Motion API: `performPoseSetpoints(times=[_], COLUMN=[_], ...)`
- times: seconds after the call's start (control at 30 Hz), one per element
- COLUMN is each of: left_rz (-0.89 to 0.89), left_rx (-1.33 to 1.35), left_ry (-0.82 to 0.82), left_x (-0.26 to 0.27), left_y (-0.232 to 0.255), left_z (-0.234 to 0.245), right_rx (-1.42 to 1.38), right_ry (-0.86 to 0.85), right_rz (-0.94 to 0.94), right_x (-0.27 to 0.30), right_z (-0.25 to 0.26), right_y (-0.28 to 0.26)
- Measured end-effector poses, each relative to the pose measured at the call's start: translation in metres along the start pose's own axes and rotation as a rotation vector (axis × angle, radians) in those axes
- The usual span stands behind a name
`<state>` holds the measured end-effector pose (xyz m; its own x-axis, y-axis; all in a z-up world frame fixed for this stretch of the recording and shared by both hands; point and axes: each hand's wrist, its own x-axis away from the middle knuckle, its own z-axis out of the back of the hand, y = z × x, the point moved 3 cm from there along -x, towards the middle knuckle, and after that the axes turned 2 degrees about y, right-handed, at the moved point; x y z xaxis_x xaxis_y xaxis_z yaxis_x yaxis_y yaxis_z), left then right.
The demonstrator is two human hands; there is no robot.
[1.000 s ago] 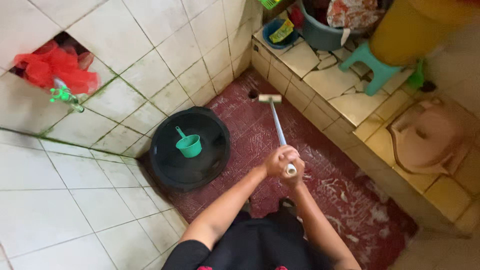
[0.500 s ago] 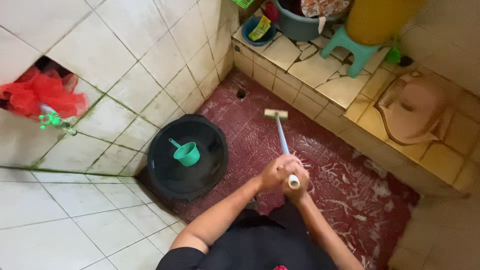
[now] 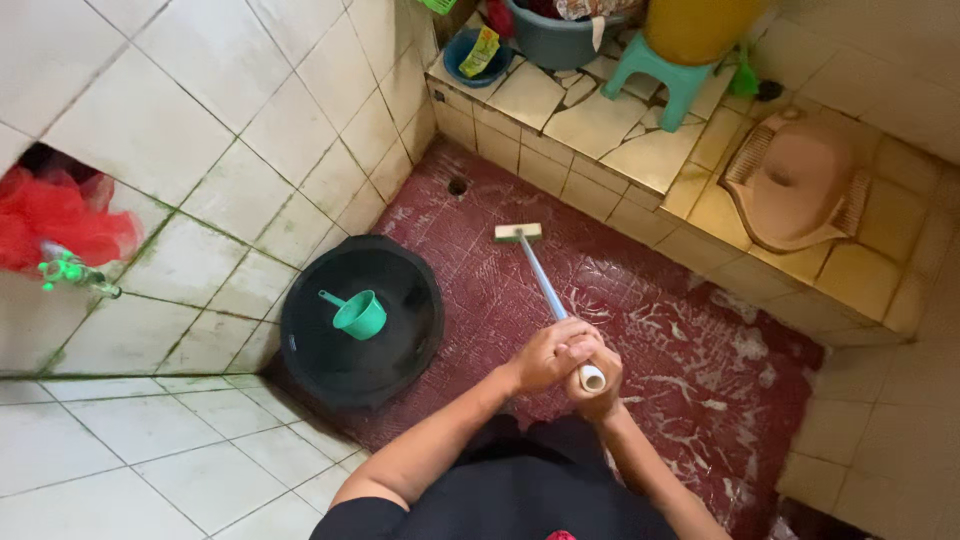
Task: The person scrubs the tiled bathroom floor with a long-handled brush, moving around a bucket and a squat toilet to reach different sections of the wet, soapy floor.
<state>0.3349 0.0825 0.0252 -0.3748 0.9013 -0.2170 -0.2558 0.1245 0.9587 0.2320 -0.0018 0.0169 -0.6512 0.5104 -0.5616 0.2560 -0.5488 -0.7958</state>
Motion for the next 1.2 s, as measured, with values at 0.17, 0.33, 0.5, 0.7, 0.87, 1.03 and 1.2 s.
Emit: performPoseSetpoints(times=[0.17, 0.33, 0.5, 0.7, 0.87, 1.03, 1.2], left_rz=[0.142, 0.103, 0.106, 0.115, 0.155, 0.047, 0.115], left_rx=[-0.051, -0.056, -0.046, 0.056, 0.027, -0.052, -0.066], left_ry=[0.036, 0.129, 0.044, 0.079, 0.178, 0.165, 0.130], left_x=[-0.024, -0.027, -0.022, -0.032, -0.041, -0.013, -0.003], left_y=[-0.068, -0.069, -0.005, -0.008, -0.058, -0.027, 0.019], left_z=[-0.017, -0.037, -0.113, -0.187, -0.212, -0.253, -0.273], right_rx=[-0.072, -0.094, -0.006, 0.071, 0.015, -0.166, -0.084], right_ry=[-0.069, -0.112, -0.122, -0.126, -0.140, -0.177, -0.144], right_rz=[0.055, 0.017, -0.102, -0.002, -0.064, -0.171, -0.022], right_x=[-0.001, 0.006, 0.029, 0.057, 0.071, 0.089, 0.099], right_z=[-0.007, 0.014, 0.104, 0.168, 0.173, 0.218, 0.253], right_y=[0.064, 0.074, 0.022, 0.046, 0.090, 0.037, 0.013])
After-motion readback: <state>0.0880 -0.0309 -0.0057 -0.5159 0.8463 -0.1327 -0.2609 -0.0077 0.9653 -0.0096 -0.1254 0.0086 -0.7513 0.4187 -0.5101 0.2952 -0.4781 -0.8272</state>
